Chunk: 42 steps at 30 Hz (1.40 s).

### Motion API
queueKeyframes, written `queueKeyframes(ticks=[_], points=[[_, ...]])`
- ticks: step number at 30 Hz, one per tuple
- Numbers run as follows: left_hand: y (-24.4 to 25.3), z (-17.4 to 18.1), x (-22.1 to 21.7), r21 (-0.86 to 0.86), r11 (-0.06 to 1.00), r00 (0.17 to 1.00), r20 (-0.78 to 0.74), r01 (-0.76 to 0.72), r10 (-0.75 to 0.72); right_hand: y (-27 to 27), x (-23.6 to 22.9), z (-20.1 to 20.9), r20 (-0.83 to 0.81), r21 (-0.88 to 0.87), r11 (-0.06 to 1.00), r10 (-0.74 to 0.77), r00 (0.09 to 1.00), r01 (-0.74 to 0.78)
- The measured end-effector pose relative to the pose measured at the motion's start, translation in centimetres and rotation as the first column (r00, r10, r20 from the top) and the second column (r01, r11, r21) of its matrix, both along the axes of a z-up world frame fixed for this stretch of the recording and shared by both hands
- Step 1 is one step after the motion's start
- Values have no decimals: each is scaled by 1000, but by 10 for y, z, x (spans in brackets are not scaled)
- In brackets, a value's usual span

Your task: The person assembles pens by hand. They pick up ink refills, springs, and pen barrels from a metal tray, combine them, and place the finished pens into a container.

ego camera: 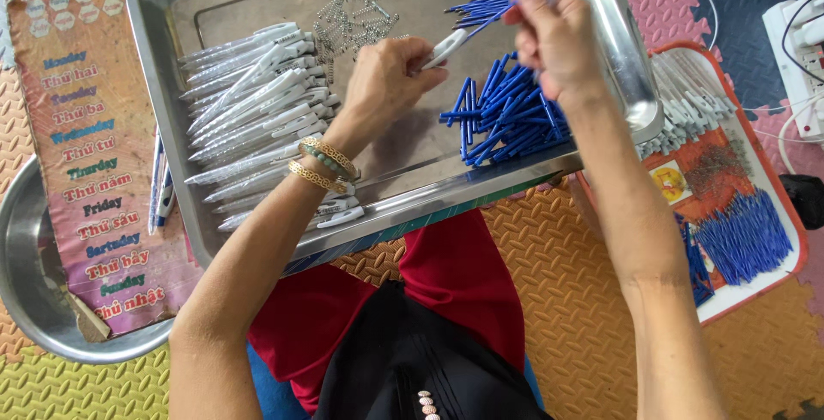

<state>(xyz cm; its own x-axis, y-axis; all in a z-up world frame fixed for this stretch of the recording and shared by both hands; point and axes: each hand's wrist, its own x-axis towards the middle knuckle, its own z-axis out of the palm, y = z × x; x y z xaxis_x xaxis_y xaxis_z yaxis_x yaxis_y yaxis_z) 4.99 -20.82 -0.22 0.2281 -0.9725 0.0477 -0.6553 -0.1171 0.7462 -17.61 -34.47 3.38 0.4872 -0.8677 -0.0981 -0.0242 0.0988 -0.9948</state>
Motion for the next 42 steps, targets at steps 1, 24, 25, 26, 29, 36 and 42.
queueKeyframes(ticks=[1, 24, 25, 26, 29, 36, 42], points=[[-2, -8, 5, 7, 1000, 997, 81, 1, -1, -5, -3, 1, -50, 26, 997, -68, 996, 69], [-22, -41, 39, -5, 1000, 934, 355, -30, 30, -73, -25, -52, -113, -197, 958, -232, 966, 207], [-22, -42, 40, -33, 999, 930, 365, -24, 35, -75, -27, -53, -171, -230, 953, -238, 956, 196], [-20, -35, 42, -33, 999, 931, 363, -25, 35, -74, -31, -52, -173, -230, 953, -237, 956, 195], [-10, -16, 61, 14, 1000, 946, 325, 2, -7, -76, -43, -50, -142, -305, 938, -218, 966, 167], [36, 5, 189, -246, 966, 862, 503, 78, 58, 36, -54, 21, 305, -65, 969, -207, 930, 237], [61, -26, 259, -95, 995, 826, 562, -1, 55, 98, -49, -27, 457, 28, 970, -226, 860, 240]])
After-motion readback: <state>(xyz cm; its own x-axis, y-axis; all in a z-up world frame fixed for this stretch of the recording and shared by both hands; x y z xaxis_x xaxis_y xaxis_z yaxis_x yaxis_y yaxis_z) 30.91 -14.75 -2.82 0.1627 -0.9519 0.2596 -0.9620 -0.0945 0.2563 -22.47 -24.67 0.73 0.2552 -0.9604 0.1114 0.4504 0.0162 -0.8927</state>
